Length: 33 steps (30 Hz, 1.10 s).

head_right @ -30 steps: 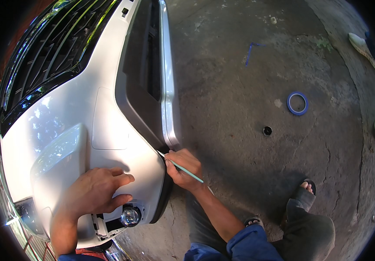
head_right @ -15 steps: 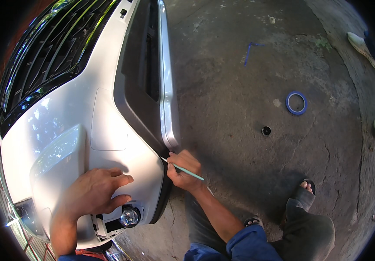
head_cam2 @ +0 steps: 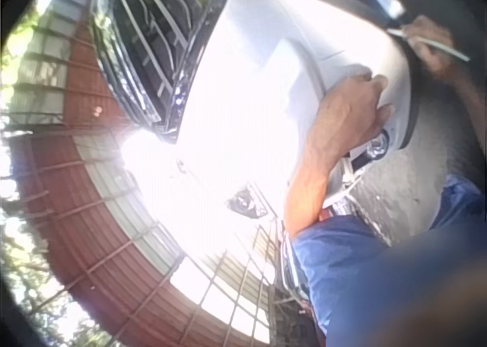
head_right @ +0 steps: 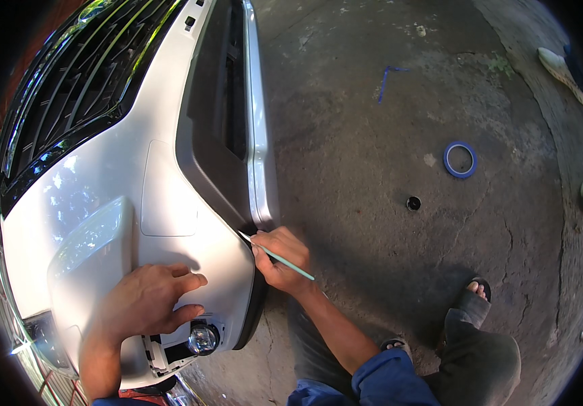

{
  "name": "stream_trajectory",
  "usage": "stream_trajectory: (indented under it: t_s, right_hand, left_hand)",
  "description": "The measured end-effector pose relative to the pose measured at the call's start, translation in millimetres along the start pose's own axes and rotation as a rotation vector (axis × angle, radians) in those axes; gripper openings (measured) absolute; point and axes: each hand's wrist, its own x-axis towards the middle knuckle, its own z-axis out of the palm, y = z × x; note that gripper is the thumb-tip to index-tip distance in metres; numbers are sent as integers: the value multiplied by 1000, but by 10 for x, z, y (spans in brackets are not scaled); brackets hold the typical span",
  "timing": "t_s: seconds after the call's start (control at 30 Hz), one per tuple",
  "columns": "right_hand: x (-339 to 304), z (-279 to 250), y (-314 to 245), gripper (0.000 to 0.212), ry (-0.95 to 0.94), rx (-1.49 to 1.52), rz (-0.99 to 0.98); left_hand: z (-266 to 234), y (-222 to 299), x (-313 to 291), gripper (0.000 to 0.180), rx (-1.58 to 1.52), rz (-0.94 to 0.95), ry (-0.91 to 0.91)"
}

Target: The person mixes dark paint in a small container with a stick, then uses a fine brush to apply the paint to a small area on the front bumper of a white car. The person repeatedly dips the brush into the paint and carefully applies it to the same spot.

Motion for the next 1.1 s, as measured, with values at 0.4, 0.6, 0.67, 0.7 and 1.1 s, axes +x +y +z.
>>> stream_trajectory:
  t_s: [0.4,0.6,0.67,0.7,1.1]
  right_hand:
    - [48,4,-6,13,14,5,-24]
    - [90,2,11,14,-3,19,-36]
    - [88,2,15,13,-9,21,-38]
    - [88,1,14,13,-10,19,-35]
    - [132,-8,-1,13,-18,11,-37]
  left_hand:
    - [-84,82,6,27,-29,-79,-103]
    - [-88,75,9,27,-33,-75,-112]
    - [-87,71,10,27,-35,-82,-124]
    - [-86,70,10,27,-32,-84,-126]
    - [-99,76,16,28,-34,-89,-134]
